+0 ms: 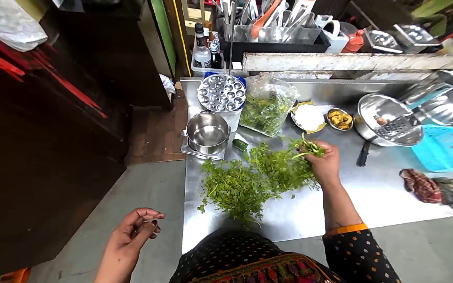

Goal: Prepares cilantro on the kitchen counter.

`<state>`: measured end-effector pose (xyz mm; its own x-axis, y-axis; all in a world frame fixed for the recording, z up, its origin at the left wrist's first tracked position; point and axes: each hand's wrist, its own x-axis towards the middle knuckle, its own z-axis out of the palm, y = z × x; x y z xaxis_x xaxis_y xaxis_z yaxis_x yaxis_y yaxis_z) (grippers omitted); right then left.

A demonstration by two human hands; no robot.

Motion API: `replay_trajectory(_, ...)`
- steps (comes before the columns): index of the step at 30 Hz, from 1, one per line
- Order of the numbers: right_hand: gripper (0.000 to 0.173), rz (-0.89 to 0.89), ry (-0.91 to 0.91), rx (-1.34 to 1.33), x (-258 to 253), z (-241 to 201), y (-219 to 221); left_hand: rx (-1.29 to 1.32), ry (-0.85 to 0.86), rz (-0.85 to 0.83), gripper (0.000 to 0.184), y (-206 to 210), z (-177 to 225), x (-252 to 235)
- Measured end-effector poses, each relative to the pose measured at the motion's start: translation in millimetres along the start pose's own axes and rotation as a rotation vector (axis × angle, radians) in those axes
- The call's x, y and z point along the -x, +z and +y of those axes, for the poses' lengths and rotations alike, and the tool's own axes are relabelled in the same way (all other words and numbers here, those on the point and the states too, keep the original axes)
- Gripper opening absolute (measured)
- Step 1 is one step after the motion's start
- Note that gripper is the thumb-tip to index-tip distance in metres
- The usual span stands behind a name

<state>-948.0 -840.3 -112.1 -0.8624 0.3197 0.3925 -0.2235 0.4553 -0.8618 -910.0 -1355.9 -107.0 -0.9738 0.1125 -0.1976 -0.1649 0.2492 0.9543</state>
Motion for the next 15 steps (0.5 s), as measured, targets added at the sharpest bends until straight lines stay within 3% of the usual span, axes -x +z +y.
replay_trajectory(2, 0.023, -0.081, -0.018, -0.2, 4.5, -8.0, 11.3, 0.001, 0.0, -0.009, 0.022, 3.9, 2.3, -2.4)
replay_trajectory(5, 0.026, -0.324, 0.067, -0.238, 13.4, 2.0, 43.0, 0.0, -0.001, -0.035, 0.022, 5.6, 2.7, -4.5)
replay_trajectory(7, 0.021, -0.408, 0.231, -0.123, 24.9, 19.6, 77.0, 0.003, -0.003, -0.04, 0.022, 5.2, 2.2, -2.8)
replay_trajectory(10, 0.033, -0.5, 0.518, 0.216, 40.0, 44.5, 135.5, 0.007, -0.012, -0.034, 0.023, -1.1, -1.0, 2.0)
replay_trajectory(15, 0.035, -0.513, 0.618, 0.457, 51.3, 43.0, 192.0, 0.0, -0.011, -0.01, 0.023, -17.3, -7.2, 8.5)
